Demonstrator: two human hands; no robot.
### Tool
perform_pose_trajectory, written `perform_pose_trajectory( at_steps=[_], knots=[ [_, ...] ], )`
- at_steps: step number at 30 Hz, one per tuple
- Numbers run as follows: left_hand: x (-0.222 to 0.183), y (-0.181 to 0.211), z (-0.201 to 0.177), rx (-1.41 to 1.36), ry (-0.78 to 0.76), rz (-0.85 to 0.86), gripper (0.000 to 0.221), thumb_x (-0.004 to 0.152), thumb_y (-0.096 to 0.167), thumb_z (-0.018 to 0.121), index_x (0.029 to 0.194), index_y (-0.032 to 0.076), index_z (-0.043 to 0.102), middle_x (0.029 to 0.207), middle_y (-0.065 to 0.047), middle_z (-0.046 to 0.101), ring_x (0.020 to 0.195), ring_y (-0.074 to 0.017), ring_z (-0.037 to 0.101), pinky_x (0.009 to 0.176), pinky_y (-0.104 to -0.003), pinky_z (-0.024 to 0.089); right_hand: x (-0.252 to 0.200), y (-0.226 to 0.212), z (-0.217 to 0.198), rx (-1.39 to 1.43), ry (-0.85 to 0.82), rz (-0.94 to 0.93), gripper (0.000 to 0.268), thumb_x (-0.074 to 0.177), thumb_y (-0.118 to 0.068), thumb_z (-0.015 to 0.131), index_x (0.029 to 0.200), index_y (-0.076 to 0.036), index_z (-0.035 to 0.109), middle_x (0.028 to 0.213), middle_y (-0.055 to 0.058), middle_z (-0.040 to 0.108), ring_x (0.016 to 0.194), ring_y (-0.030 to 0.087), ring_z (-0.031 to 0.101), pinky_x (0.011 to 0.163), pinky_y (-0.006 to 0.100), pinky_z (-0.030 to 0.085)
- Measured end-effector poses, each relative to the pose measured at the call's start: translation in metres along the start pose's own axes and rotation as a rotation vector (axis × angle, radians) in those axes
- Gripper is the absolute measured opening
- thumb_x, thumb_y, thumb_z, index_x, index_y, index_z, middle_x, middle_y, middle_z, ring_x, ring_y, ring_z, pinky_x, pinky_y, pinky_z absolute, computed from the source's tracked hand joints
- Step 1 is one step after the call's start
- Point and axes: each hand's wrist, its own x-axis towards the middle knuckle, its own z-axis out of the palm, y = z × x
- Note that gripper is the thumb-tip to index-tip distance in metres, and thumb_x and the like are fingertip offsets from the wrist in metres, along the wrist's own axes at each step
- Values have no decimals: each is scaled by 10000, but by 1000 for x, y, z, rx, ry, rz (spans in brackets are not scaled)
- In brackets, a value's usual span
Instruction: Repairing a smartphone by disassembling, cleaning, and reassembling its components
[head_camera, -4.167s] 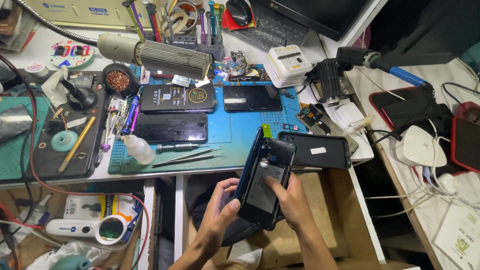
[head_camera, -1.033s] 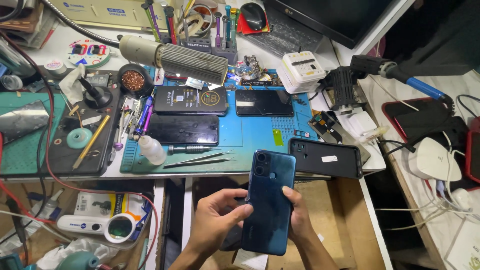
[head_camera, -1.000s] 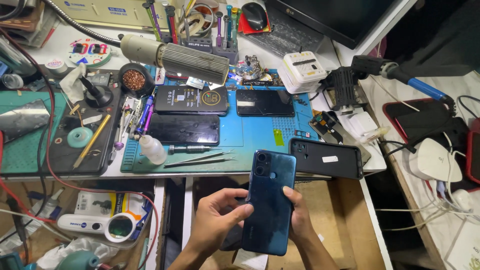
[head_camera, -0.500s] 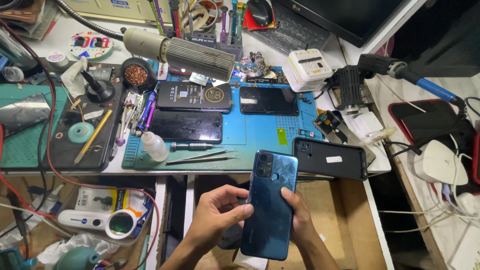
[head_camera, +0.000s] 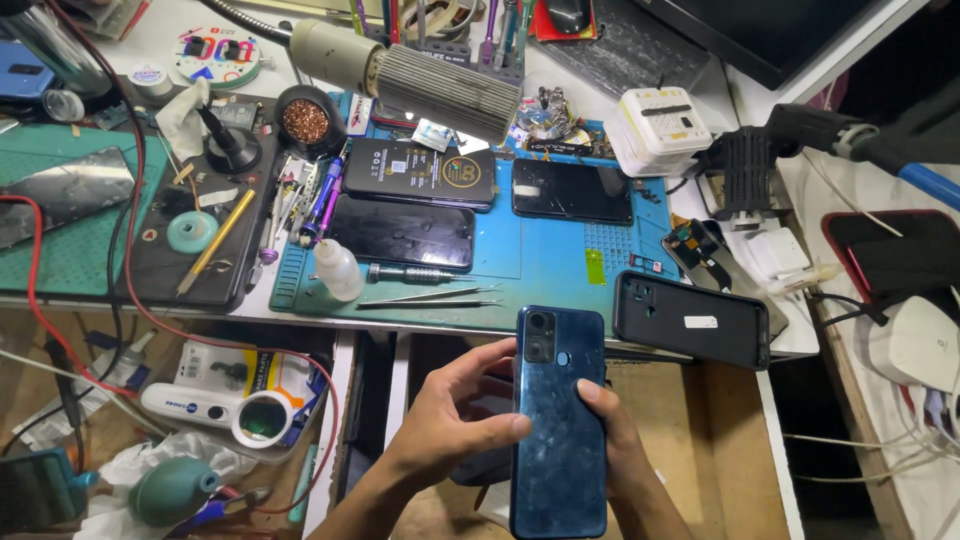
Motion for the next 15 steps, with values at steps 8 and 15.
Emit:
perform_pose_trajectory(
  at_steps=[8,15],
  knots=[
    [1,4,0,-99,72,-28,705,800,425,690,1364,4,654,1286,-149,728,1081,-238,727,734,-343,627,-5,-4,4,-35,-116,14,664,888,-460,525,1204,108,662,1022,348,759,839,401,753,721,484,625],
    [2,14,-1,-206,267,-71,435,903,208,661,1240,-53,750,1067,-187,803,868,-250,767,798,-387,665,3,11,-8,-226,-165,-71,563,894,-370,553,1142,124,659,968,346,768,792,429,770,642,514,652]
  ],
)
